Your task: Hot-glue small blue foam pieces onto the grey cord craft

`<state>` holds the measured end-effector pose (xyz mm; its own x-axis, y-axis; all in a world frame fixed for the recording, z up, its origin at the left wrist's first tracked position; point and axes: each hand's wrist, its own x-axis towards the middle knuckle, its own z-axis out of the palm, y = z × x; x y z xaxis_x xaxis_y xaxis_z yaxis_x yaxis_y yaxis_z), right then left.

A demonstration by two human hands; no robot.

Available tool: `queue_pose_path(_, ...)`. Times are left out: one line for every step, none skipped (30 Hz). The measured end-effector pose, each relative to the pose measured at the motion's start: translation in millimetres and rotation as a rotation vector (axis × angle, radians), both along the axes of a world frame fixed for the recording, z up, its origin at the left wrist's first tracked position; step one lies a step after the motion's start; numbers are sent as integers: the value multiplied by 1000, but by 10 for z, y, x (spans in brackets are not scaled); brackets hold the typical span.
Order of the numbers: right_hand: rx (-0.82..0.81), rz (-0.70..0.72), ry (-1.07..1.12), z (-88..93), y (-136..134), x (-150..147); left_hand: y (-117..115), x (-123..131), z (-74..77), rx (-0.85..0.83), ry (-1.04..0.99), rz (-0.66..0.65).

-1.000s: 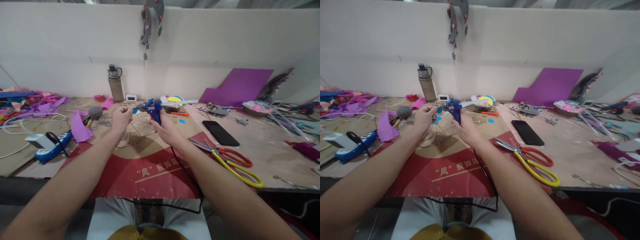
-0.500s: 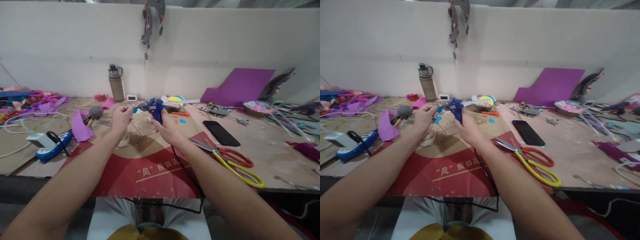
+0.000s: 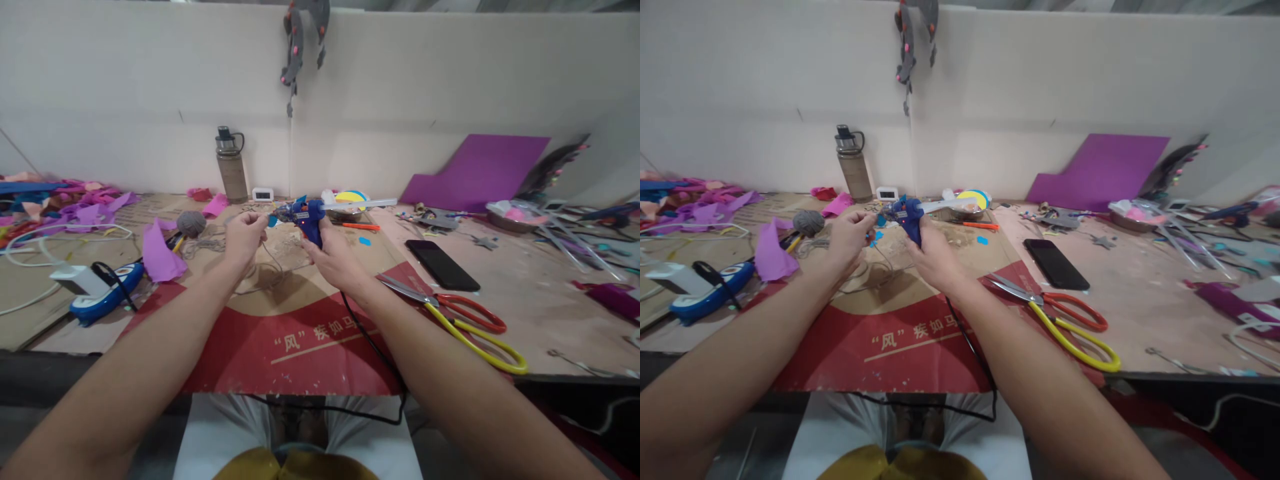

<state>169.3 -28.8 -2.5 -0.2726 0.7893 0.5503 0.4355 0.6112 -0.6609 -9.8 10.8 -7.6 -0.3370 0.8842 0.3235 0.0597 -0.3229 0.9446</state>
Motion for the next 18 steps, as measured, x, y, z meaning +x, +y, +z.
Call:
queue_pose_path(1,3,0,-1,-1,-1,0,1,0,0,-2,-2)
queue_pose_path(-1,5,0,-3,-2,-3,-2,2,2,2,-3,-4)
queue_pose_path(-4,7,1,-4,-3,-3,-5,3,5,3,-4,-8)
queue_pose_path(-8,7,2,-5,-2,-4,-8,3,11,3,-4,-11)
queue_pose_path(-10,5,3,-6,-1,-3,-11,3,17,2,-4,-14)
queue_pose_path(-9,3,2,-8,2,-2,-13,2,22,2,-4,-16)
queue_pose_path(-7,-1,2,-11,6,0,-13,0,27,5,-6,-18)
queue_pose_path(-5,-7,0,-14,11,3,-11,-4,31,9,-12,-23)
queue_pose_path(-4,-15,-3,-17,18,5,-6,-9,33,17,-20,-25)
queue_pose_path(-4,-25,-6,-21,25,8,0,-15,32,26,-27,-26)
queue_pose_path(-6,-31,-9,-25,32,10,7,-20,31,33,-32,-26)
queue_pose_path(-7,-35,-11,-28,38,12,14,-25,28,39,-36,-25)
queue_pose_path(-6,-37,-11,-31,44,14,20,-29,25,41,-40,-25)
queue_pose_path(-3,-38,-12,-33,48,15,24,-32,21,40,-41,-25)
queue_pose_path(3,-41,-12,-34,52,17,27,-34,18,40,-41,-26)
queue_pose_path(11,-45,-14,-34,54,19,28,-35,16,38,-42,-28)
queue_pose_path(19,-50,-17,-34,55,21,27,-35,14,38,-42,-26)
queue_pose_path(28,-55,-22,-32,55,23,26,-35,13,37,-40,-25)
